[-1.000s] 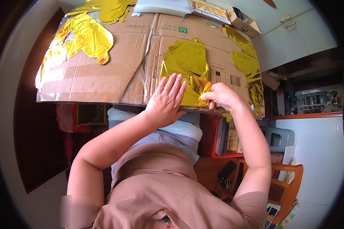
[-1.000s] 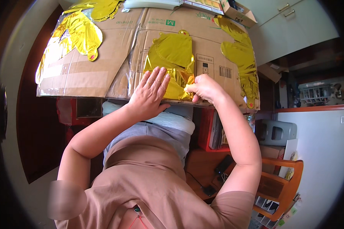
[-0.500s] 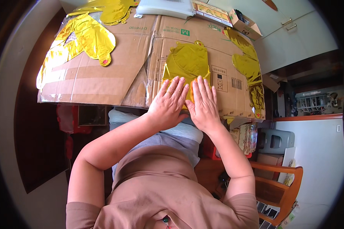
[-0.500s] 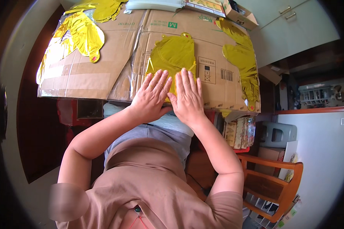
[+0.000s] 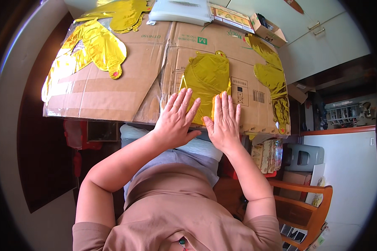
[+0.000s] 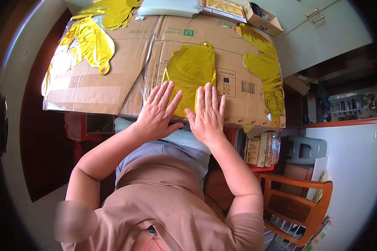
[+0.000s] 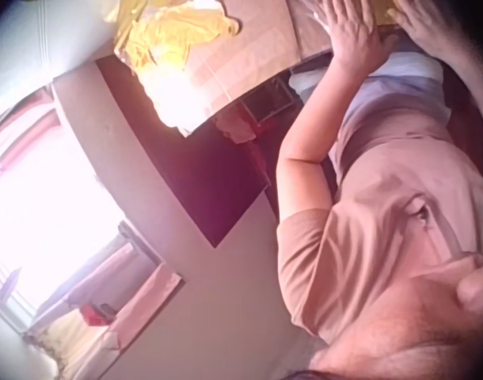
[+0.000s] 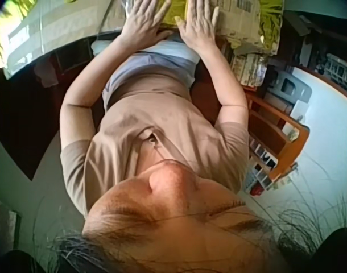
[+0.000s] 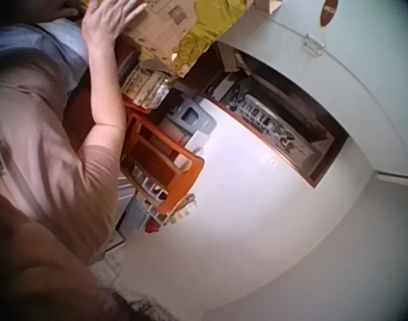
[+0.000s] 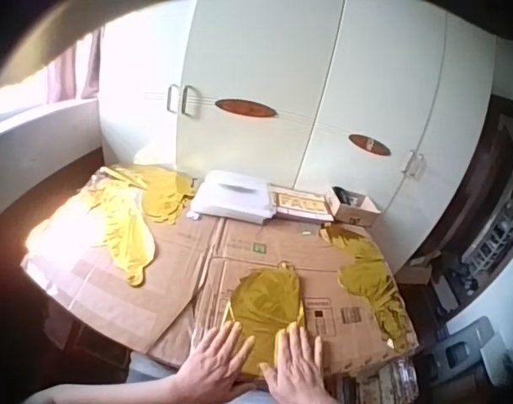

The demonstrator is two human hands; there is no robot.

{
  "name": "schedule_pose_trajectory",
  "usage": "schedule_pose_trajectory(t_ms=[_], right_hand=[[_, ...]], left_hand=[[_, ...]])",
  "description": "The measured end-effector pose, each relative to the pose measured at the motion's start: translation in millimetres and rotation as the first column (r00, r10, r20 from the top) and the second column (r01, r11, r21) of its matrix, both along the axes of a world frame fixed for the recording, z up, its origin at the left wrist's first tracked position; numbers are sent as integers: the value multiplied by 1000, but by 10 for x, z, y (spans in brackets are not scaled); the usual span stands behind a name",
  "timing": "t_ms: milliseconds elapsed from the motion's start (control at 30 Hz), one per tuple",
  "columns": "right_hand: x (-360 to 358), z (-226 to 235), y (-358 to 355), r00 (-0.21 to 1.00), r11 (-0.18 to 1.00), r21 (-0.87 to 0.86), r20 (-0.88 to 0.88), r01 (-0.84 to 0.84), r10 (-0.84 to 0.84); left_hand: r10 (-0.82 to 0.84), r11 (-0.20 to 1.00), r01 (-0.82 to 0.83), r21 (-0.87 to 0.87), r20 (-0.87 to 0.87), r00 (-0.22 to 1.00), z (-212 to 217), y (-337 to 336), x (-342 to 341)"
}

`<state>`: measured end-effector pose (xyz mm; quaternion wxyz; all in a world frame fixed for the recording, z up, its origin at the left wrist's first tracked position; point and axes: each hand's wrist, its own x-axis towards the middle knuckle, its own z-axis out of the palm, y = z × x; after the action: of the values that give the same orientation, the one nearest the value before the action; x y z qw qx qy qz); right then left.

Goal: The recorder folds gold foil balloons and inserts them into plastic packaging sleeves.

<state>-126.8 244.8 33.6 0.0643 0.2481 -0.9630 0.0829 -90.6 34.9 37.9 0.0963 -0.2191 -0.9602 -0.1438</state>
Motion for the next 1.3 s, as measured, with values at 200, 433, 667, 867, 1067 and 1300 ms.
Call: schedule_pose_trajectory(t_ms=[200,433,667,867,1067,1300], right_hand=[[18,5,29,1000,1000,15,8,15,-15],[46,33,59,999,1000,16,36,14,-15],[44,34,63,999,1000,14,39,16,-16],[50,34,53,999,1000,25,30,11,-12],[60,37,68,1000,1000,25,19,5,-6],[67,125,306,993,995,-54,69,-89,92]], left_hand=[[-7,1000,7,-8,13,1000,20,-51,15],[-13,1000,13,-6,15,1000,44,-95,56],[3,997,2,74,-76,997,60,-155,295],[-158,977,167,131,-72,985,63,-198,193],[-182,983,182,29,12,983,124,-352,13],[-265,963,266,32,-46,963,139,-415,26]])
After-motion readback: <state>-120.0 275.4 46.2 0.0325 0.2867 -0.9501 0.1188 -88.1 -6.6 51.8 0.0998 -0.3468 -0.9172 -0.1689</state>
